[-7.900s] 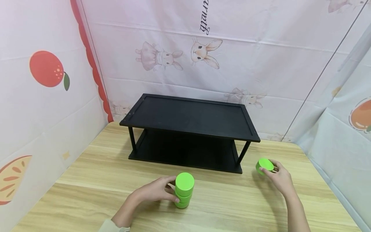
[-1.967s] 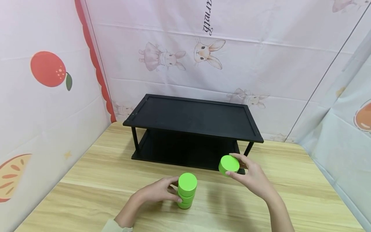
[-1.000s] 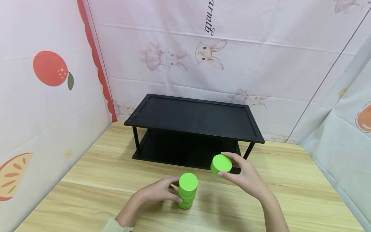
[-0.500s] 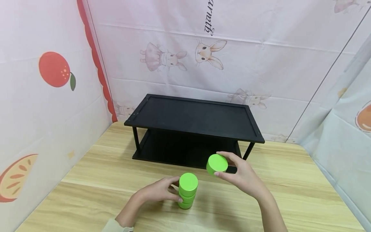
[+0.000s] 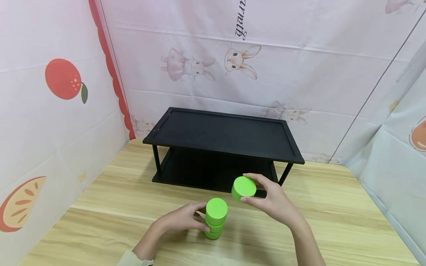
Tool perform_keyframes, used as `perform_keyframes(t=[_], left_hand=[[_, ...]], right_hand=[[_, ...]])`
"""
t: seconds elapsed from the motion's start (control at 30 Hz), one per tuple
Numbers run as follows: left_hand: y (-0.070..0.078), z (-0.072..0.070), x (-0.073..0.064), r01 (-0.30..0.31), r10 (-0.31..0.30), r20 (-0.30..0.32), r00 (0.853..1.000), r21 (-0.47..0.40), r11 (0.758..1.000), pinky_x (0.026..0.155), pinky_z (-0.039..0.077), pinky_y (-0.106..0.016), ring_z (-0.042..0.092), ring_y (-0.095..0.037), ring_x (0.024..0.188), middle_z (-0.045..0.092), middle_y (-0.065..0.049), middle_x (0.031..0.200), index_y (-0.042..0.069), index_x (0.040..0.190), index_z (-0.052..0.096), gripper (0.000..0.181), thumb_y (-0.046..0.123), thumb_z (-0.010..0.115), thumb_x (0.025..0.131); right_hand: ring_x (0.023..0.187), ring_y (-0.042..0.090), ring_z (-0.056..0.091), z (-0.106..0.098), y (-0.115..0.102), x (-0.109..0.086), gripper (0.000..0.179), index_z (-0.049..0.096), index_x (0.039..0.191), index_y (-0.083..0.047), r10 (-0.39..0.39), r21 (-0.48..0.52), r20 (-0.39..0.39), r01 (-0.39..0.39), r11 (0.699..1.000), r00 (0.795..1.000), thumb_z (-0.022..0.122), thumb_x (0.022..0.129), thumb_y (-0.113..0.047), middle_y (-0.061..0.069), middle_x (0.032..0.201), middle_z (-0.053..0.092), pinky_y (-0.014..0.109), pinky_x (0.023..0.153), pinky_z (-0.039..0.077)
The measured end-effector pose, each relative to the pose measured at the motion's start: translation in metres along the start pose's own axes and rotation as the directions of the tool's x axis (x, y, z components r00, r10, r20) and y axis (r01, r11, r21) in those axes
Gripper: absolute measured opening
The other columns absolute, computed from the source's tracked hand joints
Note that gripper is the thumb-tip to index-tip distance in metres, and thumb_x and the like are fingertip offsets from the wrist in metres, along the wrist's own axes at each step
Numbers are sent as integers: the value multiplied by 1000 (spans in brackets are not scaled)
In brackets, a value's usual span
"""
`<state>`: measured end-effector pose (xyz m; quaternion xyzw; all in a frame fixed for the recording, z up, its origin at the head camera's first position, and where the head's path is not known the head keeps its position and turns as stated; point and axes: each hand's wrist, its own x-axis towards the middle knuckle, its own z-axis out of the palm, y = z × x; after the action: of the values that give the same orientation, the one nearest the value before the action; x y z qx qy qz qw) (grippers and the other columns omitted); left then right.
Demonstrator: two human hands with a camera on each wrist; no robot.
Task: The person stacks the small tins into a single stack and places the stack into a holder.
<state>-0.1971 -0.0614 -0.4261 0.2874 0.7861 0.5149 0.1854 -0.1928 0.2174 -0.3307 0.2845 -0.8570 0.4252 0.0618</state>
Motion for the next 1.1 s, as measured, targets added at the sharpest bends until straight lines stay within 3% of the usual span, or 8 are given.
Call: perform_keyframes(t=[1.1], left_hand=[[-1,0,1,-2,2,5,1000,-6,1000,84,46,-24,51,-13,107,55,5,113,11,122,53,52,18,76,76]], right_hand=[[99,13,57,13,-14,4,57,53,125,-19,-7,27,57,5,1000,998,77,74,-29,-10,111,59,28,83,47]])
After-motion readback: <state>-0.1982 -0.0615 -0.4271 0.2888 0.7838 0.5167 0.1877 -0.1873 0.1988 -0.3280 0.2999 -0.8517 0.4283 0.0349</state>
